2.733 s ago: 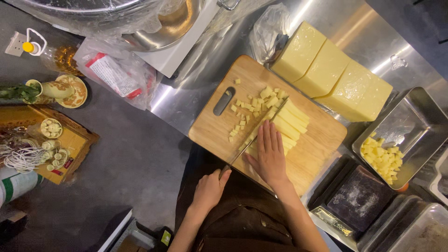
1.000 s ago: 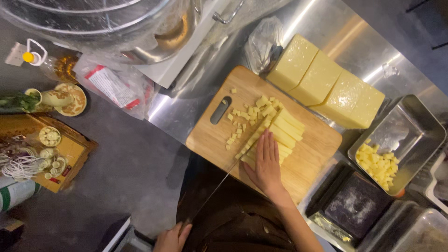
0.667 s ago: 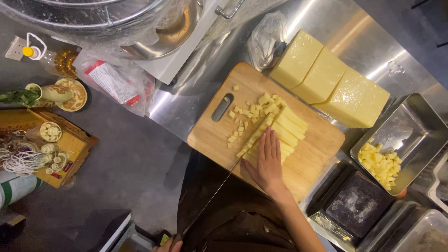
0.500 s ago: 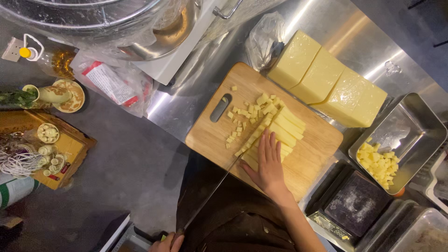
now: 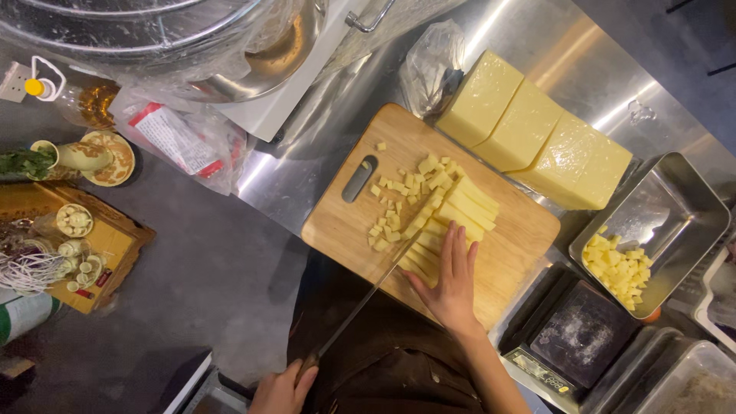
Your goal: The person slices a block of cheese into thin strips on a wooden cutting board, then stacks the strips and dices them into small cubes. The diced cheese is placed into a metal tray.
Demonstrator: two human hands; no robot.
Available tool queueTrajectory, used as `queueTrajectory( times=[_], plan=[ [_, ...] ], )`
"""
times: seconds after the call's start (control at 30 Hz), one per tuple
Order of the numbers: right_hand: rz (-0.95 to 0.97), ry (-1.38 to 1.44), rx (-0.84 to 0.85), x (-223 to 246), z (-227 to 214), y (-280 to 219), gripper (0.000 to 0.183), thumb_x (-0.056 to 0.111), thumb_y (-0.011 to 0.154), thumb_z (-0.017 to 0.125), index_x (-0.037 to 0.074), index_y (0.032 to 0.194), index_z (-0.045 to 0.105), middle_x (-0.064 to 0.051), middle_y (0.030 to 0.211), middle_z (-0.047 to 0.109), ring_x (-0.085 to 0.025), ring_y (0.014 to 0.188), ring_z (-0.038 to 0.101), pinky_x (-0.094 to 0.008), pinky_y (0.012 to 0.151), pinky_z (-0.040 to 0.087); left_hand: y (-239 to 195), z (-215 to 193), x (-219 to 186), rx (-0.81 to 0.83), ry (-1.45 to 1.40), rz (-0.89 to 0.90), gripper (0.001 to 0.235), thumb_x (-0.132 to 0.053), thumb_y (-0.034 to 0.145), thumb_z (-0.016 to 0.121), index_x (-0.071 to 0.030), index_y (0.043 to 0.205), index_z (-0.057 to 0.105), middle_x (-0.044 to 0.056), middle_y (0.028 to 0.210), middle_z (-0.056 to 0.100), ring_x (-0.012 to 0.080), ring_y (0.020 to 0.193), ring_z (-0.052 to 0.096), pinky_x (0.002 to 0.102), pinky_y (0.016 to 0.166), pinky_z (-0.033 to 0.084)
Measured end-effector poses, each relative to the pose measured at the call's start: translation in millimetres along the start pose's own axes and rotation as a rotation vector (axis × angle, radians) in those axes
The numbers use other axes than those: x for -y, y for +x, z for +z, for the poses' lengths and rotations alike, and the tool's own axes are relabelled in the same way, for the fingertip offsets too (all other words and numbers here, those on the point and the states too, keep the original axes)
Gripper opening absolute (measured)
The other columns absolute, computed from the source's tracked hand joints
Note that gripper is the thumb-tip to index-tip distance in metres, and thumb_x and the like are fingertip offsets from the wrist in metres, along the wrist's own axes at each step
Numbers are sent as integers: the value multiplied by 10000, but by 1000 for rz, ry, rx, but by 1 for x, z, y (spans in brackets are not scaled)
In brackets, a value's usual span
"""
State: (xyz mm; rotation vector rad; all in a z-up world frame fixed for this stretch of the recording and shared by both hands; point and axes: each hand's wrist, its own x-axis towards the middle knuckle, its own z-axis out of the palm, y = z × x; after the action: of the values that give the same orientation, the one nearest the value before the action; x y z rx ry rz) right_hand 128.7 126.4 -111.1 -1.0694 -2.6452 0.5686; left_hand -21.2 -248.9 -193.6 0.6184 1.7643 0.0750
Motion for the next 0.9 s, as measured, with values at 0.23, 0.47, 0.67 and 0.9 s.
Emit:
queueTrajectory(
  times=[0.23,0.47,0.67,0.9],
  plan=[
    [6,-8,3,-2,0,1,1116,298,774,859,-76,1577,180,-284,1639,260,-454,1521,282,-637,1218,215,-12,-30,-44,-302,-88,-38,421,-437,980,552,-76,1060,752,184,586,720,325,530,739,434,555,589],
    [25,-11,3,1,1,3,1111,294,774,856,-85,1569,179,-284,1626,282,-454,1505,300,-638,1203,236,-23,-55,-103,-114,-134,-92,417,-459,995,513,-112,1042,739,160,664,734,313,609,774,455,579,611],
    [26,-12,1,1,0,4,1124,307,769,861,-88,1566,175,-281,1621,284,-461,1494,309,-630,1200,241,-34,-76,-151,-321,-149,67,497,-503,933,562,-69,1106,732,224,701,722,439,690,708,537,673,563],
    [31,-13,7,3,0,3,1126,297,773,857,-88,1573,166,-279,1630,276,-458,1503,306,-622,1209,240,-36,-87,-156,-153,-187,-76,505,-531,984,473,-107,1077,730,210,683,737,394,688,754,498,736,580]
  ],
)
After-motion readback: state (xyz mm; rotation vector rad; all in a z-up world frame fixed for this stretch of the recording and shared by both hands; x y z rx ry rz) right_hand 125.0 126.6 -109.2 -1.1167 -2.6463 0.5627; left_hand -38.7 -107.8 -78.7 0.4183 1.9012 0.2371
